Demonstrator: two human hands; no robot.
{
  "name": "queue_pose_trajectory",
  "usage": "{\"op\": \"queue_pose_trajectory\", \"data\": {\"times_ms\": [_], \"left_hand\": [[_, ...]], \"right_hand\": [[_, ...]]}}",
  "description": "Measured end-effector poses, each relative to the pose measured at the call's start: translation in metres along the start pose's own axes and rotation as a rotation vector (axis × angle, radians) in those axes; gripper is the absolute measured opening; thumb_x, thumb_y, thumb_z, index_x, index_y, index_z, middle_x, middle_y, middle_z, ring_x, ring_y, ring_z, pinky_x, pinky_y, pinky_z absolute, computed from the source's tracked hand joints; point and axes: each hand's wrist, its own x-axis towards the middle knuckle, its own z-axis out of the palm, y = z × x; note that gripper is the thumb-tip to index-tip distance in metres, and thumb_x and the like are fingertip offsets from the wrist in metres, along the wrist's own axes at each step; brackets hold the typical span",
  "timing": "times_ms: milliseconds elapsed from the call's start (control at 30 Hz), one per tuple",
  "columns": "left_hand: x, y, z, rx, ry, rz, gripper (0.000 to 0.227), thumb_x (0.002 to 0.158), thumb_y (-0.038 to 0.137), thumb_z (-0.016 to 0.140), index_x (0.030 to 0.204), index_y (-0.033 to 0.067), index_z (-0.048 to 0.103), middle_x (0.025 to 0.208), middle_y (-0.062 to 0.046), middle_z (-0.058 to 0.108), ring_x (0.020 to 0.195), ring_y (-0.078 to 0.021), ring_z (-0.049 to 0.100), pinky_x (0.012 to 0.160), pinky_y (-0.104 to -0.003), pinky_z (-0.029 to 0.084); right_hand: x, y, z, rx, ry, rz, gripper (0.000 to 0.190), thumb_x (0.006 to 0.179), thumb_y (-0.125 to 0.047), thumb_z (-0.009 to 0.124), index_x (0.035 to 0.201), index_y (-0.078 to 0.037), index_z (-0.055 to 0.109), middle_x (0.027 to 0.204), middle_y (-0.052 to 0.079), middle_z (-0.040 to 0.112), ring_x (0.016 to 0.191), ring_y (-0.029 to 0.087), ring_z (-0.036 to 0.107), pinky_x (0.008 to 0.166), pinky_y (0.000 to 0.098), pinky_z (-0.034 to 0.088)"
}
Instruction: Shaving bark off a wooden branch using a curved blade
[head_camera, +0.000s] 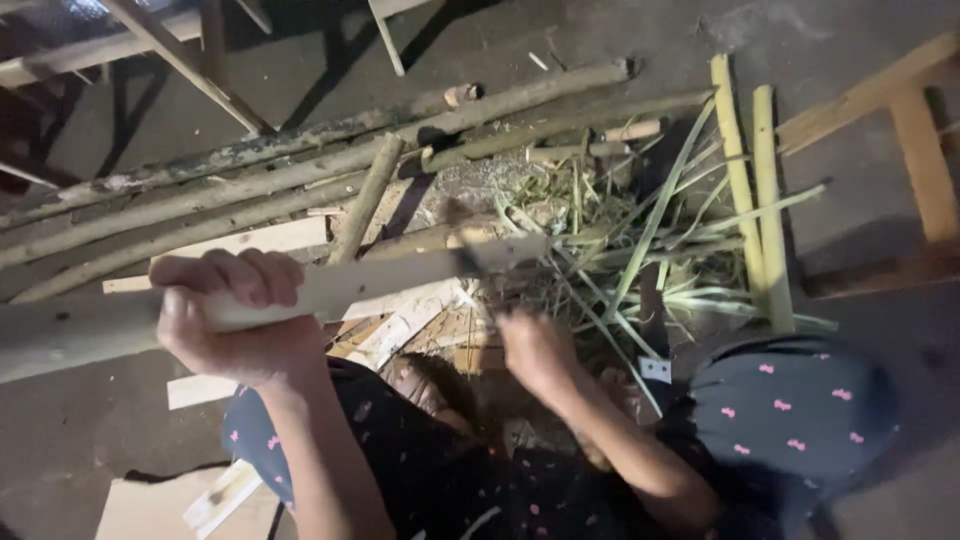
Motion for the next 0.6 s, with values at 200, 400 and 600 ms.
{"op": "queue_pose_trajectory", "data": {"times_ms": [200, 400, 600], "left_hand": [[0.003, 0.039, -0.011, 0.102, 0.008, 0.029, 0.020, 0.088, 0.037, 0.050, 0.079, 0.0205, 0.046, 0.054, 0.007, 0.030, 0.043, -0.0061, 0.028, 0.044, -0.025, 0.028], [0.011, 0.037, -0.082, -0.099, 0.049, 0.083, 0.017, 0.091, 0.031, 0.060, 0.082, 0.0167, 0.059, 0.060, 0.004, 0.045, 0.049, -0.0104, 0.044, 0.047, -0.026, 0.043], [0.011, 0.022, -0.130, -0.398, 0.060, -0.091, 0.017, 0.086, 0.033, 0.070, 0.077, 0.0209, 0.065, 0.060, 0.009, 0.041, 0.053, -0.0024, 0.040, 0.058, -0.020, 0.041]], "right_hand": [[0.022, 0.131, 0.038, -0.178, 0.007, 0.431, 0.021, 0.075, 0.002, 0.053, 0.059, -0.011, 0.054, 0.051, 0.000, 0.046, 0.046, 0.015, 0.047, 0.047, 0.0287, 0.044], [0.007, 0.078, 0.022, 0.009, 0.165, 0.334, 0.038, 0.091, -0.015, 0.052, 0.056, -0.009, 0.064, 0.044, 0.000, 0.056, 0.032, 0.014, 0.043, 0.033, 0.0290, 0.033], [0.003, 0.182, 0.083, -0.069, -0.036, 0.613, 0.028, 0.090, -0.015, 0.047, 0.067, -0.012, 0.062, 0.051, -0.001, 0.048, 0.040, 0.013, 0.042, 0.040, 0.0286, 0.036]]}}
